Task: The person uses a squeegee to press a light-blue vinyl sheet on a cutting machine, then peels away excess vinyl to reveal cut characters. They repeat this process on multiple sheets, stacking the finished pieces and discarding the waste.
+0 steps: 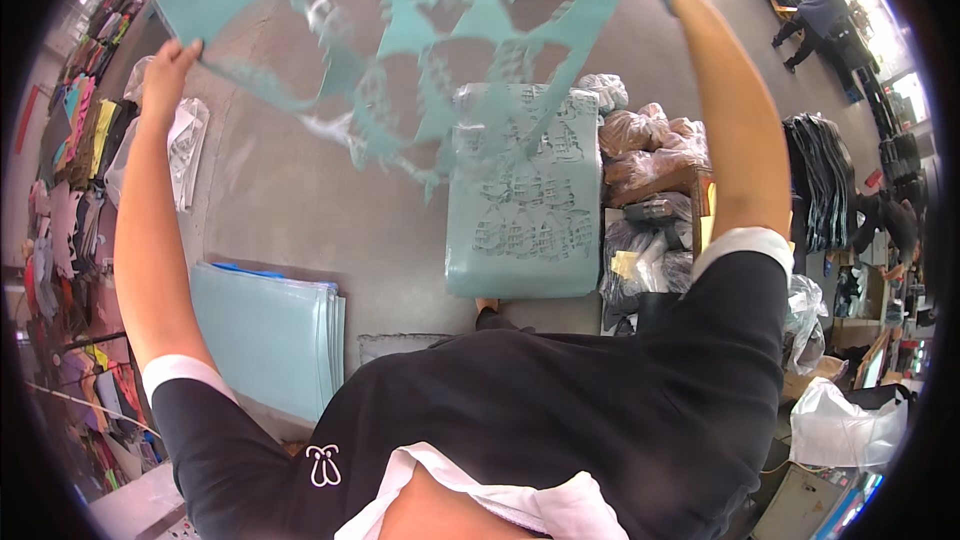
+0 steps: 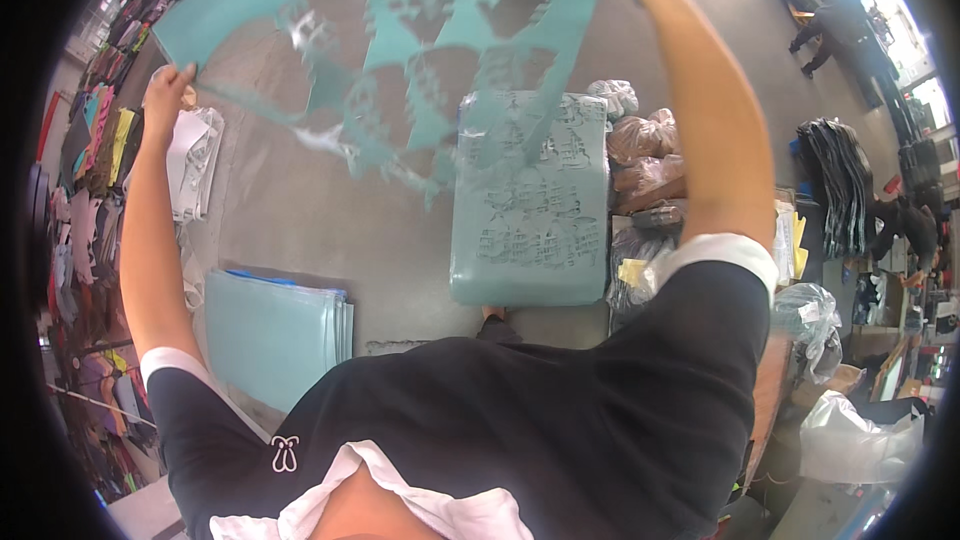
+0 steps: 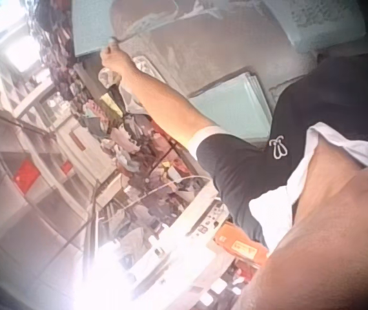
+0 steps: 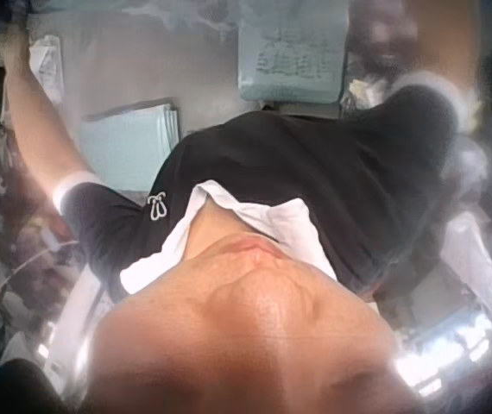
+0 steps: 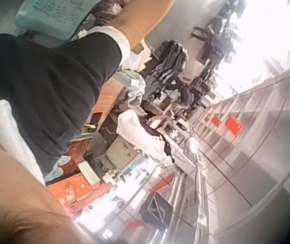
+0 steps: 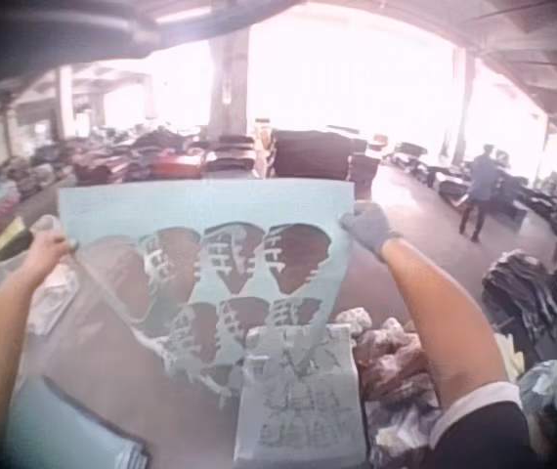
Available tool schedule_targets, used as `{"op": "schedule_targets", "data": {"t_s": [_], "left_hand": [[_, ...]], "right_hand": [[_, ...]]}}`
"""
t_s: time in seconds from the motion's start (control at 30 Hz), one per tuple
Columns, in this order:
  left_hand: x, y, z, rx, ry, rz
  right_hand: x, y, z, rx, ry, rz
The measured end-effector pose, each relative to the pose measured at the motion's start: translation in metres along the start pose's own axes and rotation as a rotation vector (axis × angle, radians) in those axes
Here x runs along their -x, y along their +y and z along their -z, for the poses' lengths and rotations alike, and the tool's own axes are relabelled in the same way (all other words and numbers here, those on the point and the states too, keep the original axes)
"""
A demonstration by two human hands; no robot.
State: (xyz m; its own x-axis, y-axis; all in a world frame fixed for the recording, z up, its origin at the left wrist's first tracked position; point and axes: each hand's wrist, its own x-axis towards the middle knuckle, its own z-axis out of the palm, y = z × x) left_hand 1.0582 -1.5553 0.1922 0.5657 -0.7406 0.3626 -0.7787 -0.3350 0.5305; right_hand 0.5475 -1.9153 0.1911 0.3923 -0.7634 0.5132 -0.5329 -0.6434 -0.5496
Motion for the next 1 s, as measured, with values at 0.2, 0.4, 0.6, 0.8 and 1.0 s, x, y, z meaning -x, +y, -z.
{"op": "schedule_targets", "data": {"t_s": [0.2, 0.4, 0.6, 0.8, 1.0], "left_hand": [[-0.028, 0.08, -0.079, 0.425, -0.175, -0.004], [0.096, -0.004, -0.239, 0.723, -0.467, -0.056], [0.368, -0.041, -0.321, -0.611, -1.681, -0.255], [0.321, 0.056, -0.25, -0.071, -1.303, -0.265], [0.273, 0.176, -0.016, 0.762, -0.742, -0.884]], "right_hand": [[0.064, 0.073, 0.124, -0.179, -0.008, -0.228], [0.305, 0.216, 0.085, 0.197, -0.275, -0.335], [0.626, 0.21, 0.006, 0.689, -0.923, -1.086], [0.772, 0.144, -0.05, 0.435, -1.483, -1.111], [0.584, 0.152, -0.18, 0.331, -1.037, -0.675]]}}
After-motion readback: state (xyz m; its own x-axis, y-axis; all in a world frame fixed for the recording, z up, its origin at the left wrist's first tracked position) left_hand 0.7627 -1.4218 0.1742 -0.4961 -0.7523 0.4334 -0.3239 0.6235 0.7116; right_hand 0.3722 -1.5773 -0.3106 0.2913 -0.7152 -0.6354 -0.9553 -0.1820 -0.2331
